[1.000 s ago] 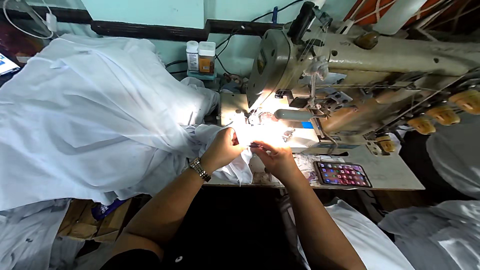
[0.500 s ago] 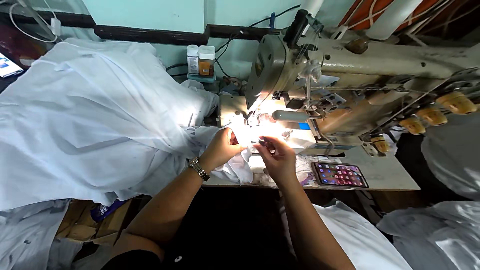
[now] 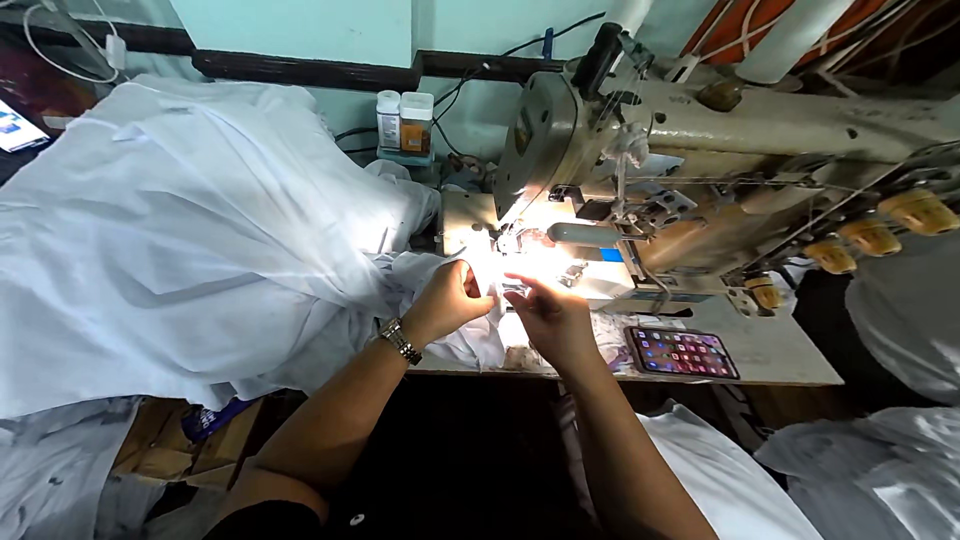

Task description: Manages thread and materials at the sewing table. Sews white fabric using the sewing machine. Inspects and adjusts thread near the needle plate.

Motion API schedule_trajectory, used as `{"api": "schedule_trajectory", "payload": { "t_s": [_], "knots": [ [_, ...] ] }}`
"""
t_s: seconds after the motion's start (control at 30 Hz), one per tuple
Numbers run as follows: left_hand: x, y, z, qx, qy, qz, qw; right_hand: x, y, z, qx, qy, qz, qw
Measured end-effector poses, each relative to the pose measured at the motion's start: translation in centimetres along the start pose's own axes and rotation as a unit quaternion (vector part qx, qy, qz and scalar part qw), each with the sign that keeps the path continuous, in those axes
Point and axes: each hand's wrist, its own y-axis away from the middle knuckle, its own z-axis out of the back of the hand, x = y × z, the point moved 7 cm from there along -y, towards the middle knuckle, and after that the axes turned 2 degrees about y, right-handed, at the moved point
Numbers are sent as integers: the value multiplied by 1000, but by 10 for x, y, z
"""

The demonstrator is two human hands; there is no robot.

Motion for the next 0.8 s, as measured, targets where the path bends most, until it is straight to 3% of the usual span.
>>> {"api": "schedule_trajectory", "payload": {
  "t_s": [0.17, 0.37, 0.47, 0.63, 0.8],
  "knots": [
    [1, -1, -1, -2, -20, -11, 1000, 10, -1, -12, 4, 123, 55, 991],
    [5, 0, -1, 2, -24, 2, 1000, 16, 0, 11, -91, -5, 46, 995],
    [4, 0, -1, 2, -18, -7, 1000, 15, 2, 7, -50, 53, 45, 996],
    [-3, 1, -1, -9, -69, -12, 998, 22, 1, -16, -7, 213, 114, 970],
    [-2, 1, -2, -10, -81, -11, 997, 22, -4, -19, -4, 218, 127, 968]
  ]
}}
